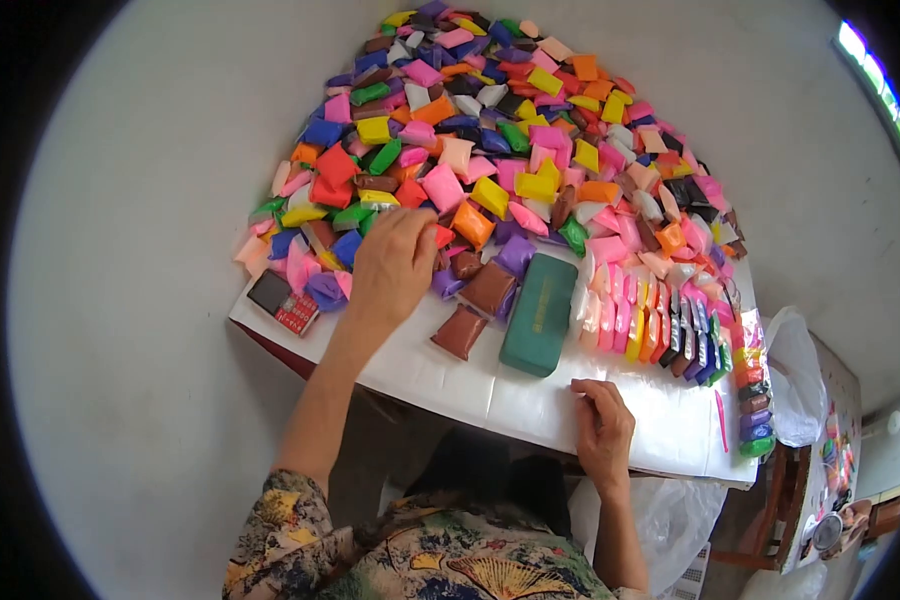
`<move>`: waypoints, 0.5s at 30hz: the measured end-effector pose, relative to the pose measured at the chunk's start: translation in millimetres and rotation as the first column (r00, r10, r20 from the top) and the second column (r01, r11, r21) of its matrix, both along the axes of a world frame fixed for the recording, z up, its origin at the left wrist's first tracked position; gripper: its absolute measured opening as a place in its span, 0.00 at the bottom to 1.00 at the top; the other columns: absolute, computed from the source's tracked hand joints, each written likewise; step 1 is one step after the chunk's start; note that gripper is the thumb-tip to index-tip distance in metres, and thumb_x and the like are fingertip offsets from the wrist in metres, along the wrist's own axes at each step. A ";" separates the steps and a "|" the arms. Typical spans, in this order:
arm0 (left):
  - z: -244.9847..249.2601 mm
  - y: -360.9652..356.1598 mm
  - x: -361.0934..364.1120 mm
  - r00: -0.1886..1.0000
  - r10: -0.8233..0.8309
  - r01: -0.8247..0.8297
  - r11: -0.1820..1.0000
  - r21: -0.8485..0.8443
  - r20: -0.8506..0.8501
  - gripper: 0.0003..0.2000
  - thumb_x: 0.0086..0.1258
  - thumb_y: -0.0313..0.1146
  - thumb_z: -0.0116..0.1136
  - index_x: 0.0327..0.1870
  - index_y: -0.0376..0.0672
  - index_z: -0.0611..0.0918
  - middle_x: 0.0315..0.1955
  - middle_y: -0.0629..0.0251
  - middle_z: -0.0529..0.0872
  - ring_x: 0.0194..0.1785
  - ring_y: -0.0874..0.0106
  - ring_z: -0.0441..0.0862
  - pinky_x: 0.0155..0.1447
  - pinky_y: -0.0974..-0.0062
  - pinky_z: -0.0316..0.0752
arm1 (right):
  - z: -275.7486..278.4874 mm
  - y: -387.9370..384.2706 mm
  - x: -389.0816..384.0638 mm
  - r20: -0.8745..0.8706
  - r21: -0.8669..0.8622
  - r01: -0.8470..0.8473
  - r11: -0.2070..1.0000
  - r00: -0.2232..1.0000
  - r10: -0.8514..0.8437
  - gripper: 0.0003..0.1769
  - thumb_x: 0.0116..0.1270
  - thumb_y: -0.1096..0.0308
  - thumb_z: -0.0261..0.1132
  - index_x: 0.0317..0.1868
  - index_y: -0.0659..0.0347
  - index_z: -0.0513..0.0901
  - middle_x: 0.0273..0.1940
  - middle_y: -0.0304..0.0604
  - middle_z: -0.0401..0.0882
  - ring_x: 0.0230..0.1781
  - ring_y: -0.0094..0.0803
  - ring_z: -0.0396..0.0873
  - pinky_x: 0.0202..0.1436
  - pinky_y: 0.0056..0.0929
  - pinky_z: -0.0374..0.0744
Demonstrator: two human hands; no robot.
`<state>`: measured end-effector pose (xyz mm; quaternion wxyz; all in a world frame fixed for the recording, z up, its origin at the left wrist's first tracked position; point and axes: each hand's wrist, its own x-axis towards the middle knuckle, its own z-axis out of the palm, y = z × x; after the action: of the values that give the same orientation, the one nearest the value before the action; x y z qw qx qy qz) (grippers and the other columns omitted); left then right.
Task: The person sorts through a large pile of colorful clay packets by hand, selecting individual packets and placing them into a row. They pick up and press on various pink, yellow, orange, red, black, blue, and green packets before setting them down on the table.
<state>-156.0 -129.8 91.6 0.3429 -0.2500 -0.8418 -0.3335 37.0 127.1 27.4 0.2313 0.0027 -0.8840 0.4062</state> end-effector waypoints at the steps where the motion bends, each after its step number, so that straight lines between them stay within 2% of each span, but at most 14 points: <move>1: 2.4 1.3 -15.1 1.000 -0.003 0.003 1.000 0.001 0.009 0.08 0.71 0.26 0.58 0.48 0.34 0.82 0.43 0.50 0.86 0.49 0.52 0.83 0.54 0.60 0.76 | -2.2 0.2 -1.0 -0.032 0.025 -0.004 1.000 0.999 0.005 0.12 0.66 0.83 0.60 0.48 0.67 0.83 0.43 0.52 0.83 0.41 0.47 0.84 0.46 0.36 0.81; 4: 13.1 6.5 -56.4 0.998 -0.013 0.011 0.999 -0.032 -0.063 0.08 0.72 0.29 0.55 0.43 0.34 0.82 0.40 0.49 0.85 0.48 0.50 0.81 0.54 0.56 0.75 | -4.2 -0.5 -1.8 -0.086 0.070 -0.006 0.998 0.996 0.012 0.13 0.65 0.83 0.61 0.48 0.67 0.83 0.43 0.54 0.83 0.42 0.49 0.84 0.47 0.38 0.82; 8: 37.0 7.6 -116.6 0.991 0.077 -0.091 0.988 -0.127 -0.107 0.09 0.72 0.32 0.53 0.41 0.36 0.84 0.39 0.48 0.86 0.46 0.48 0.83 0.50 0.51 0.77 | -4.3 -1.2 -2.6 -0.105 0.088 0.005 0.996 0.995 0.005 0.12 0.65 0.83 0.61 0.47 0.67 0.83 0.42 0.54 0.84 0.41 0.49 0.84 0.47 0.38 0.82; 11: 63.8 5.7 -176.5 0.967 0.250 -0.254 0.961 -0.108 -0.046 0.10 0.70 0.34 0.55 0.37 0.36 0.85 0.38 0.43 0.86 0.47 0.49 0.84 0.49 0.49 0.79 | -1.4 -0.9 -2.8 -0.064 0.037 0.005 0.999 0.998 -0.003 0.11 0.65 0.83 0.61 0.46 0.67 0.83 0.42 0.53 0.84 0.41 0.48 0.85 0.46 0.37 0.82; 13: 76.7 8.2 -212.2 0.901 0.433 -0.426 0.890 -0.159 0.009 0.13 0.68 0.39 0.59 0.36 0.36 0.87 0.37 0.43 0.88 0.45 0.50 0.86 0.48 0.48 0.80 | 2.0 -1.1 -2.3 -0.041 -0.006 0.002 1.000 0.999 -0.002 0.10 0.65 0.83 0.62 0.46 0.67 0.84 0.41 0.53 0.84 0.40 0.48 0.85 0.46 0.36 0.82; 15: 73.6 13.7 -243.7 0.838 0.535 -0.545 0.821 -0.172 -0.101 0.16 0.66 0.43 0.60 0.37 0.37 0.88 0.38 0.45 0.89 0.44 0.49 0.86 0.48 0.50 0.80 | -1.1 0.8 -2.4 -0.049 -0.015 0.000 1.000 0.999 -0.001 0.09 0.65 0.83 0.62 0.45 0.68 0.84 0.41 0.52 0.84 0.40 0.47 0.85 0.45 0.36 0.82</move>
<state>-399.7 -116.1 165.1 0.4175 -0.0415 -0.8979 -0.1330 34.5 128.0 26.2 0.2533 0.0108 -0.8750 0.4126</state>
